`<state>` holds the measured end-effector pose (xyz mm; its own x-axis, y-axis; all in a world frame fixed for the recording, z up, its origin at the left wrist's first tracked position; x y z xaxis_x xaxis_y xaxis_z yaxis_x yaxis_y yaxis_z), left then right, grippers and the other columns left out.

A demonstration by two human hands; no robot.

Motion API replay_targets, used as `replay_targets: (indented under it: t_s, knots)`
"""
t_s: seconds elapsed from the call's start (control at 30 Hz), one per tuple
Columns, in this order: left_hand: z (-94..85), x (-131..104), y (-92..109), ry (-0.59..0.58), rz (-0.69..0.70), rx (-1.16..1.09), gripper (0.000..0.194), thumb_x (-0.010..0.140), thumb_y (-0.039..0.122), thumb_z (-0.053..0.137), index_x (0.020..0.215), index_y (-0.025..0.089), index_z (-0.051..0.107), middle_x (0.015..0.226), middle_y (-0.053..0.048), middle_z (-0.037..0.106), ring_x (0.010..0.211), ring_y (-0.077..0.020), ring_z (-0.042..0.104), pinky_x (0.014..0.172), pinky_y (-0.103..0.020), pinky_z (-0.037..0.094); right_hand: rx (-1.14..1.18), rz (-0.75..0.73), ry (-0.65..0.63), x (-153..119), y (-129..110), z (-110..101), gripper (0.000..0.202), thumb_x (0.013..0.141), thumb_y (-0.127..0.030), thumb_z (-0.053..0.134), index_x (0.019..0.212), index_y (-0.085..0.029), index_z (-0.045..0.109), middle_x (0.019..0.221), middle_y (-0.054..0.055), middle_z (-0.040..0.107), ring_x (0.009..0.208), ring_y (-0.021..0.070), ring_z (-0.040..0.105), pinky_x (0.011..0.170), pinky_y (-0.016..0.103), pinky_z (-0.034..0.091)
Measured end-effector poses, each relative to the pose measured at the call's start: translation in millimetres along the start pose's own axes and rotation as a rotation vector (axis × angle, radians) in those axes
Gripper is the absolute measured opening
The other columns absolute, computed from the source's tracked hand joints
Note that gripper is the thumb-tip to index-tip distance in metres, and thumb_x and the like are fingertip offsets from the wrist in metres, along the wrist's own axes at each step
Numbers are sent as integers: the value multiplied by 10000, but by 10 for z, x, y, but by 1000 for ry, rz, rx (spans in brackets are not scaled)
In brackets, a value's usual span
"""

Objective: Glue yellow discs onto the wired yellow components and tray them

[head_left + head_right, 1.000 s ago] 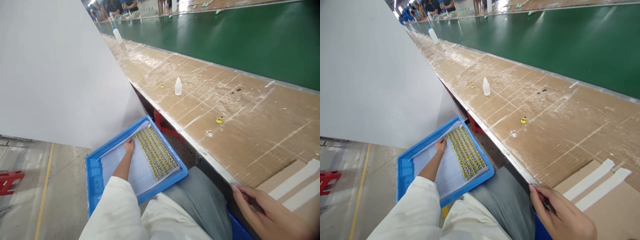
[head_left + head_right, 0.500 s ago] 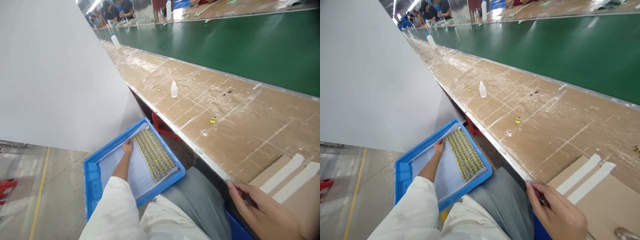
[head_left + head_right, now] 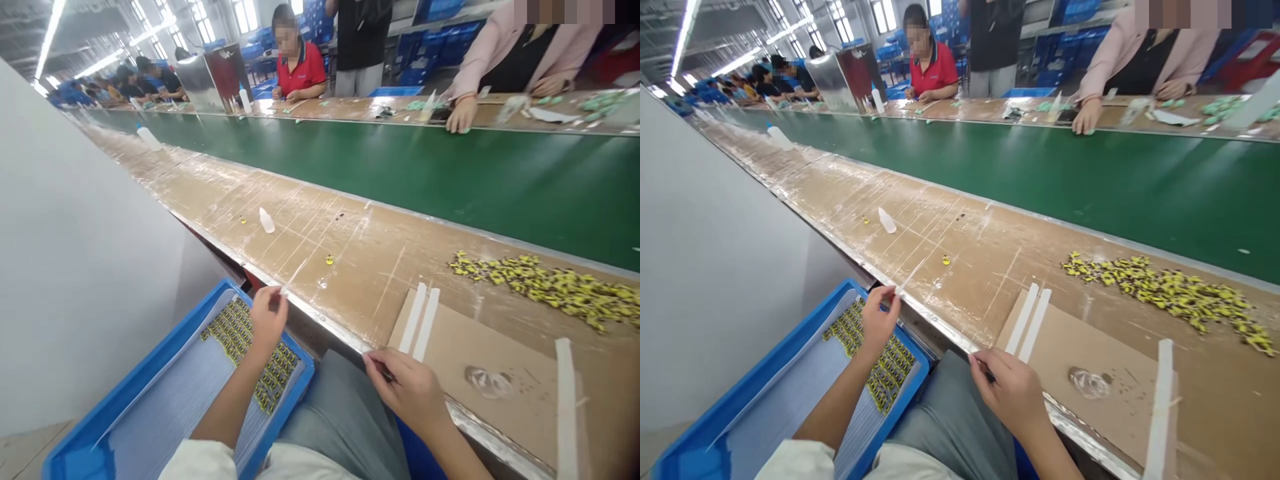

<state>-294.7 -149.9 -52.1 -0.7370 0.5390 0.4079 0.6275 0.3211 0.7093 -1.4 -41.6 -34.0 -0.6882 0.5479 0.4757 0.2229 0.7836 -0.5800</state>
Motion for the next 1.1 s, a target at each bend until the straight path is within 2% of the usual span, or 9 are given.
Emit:
replay_targets:
  t_s: [0.1,0.17,0.27,0.37,0.67,0.8,0.9,1.0,1.1]
  knots:
    - [551,264,516,-110,64,-12,273,843,324,670,1092,213,674,1040,-86,673,990,-225,647,905,-375,517,-5,12,-2,11,-9,-1,89,941,-202,594,874,-185,650,682,-1,620,611,120,588,615,242,408]
    - [829,415,689,-140,59,8,322,824,355,694,1109,206,674,1053,-98,675,994,-242,648,911,-394,507,-10,17,-1,15,-19,-9,129,950,-213,572,853,-184,651,666,1,610,602,123,582,603,244,397]
    - [1082,577,760,-148,15,58,328,795,396,723,1059,203,695,1031,-109,691,1016,-281,639,946,-443,472,-13,21,8,15,-35,-24,171,962,-222,540,842,-181,655,660,6,606,595,126,575,596,244,384]
    - [1183,663,733,-156,-34,89,319,776,410,745,1007,194,705,1013,-111,717,1022,-293,645,969,-448,447,-10,35,8,10,-38,-25,195,973,-224,518,844,-178,655,671,13,613,602,131,575,602,247,378]
    - [1291,770,614,-217,-118,40,292,798,353,730,1042,192,724,961,-93,760,957,-255,702,922,-387,495,-40,22,16,14,-80,-48,255,981,-224,470,789,-181,632,659,17,602,581,127,549,590,251,343]
    - [1388,860,659,-228,-112,-5,276,785,293,724,1031,170,743,920,-99,765,939,-257,708,937,-407,503,-42,13,35,31,-108,-80,261,974,-218,462,769,-186,620,632,6,583,568,126,541,583,252,338]
    - [1388,924,730,-216,-94,-68,277,790,240,696,1046,146,747,935,-106,771,887,-233,718,903,-394,534,-45,7,56,32,-114,-86,258,969,-214,469,757,-190,614,629,2,581,564,129,547,578,258,336]
    - [1177,936,689,-183,-95,-153,292,814,237,663,1078,144,745,966,-100,780,864,-210,730,841,-344,573,-56,0,56,27,-95,-60,248,966,-215,480,763,-194,621,639,1,592,561,131,560,573,265,340]
    - [629,804,364,-80,-151,-182,332,836,288,653,1130,152,725,1013,-89,776,927,-211,732,870,-334,580,-65,-32,51,7,-83,-38,253,972,-228,484,769,-195,632,644,2,605,570,137,583,578,271,358]
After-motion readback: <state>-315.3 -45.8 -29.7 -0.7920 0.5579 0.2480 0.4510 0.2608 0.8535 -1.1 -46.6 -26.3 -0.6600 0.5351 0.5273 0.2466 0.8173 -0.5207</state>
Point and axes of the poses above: each hand's wrist, its own x-axis towards the middle knuckle, its own z-axis out of the palm, y = z × x, the point moved 8 cm from there along x, towards the middle knuckle
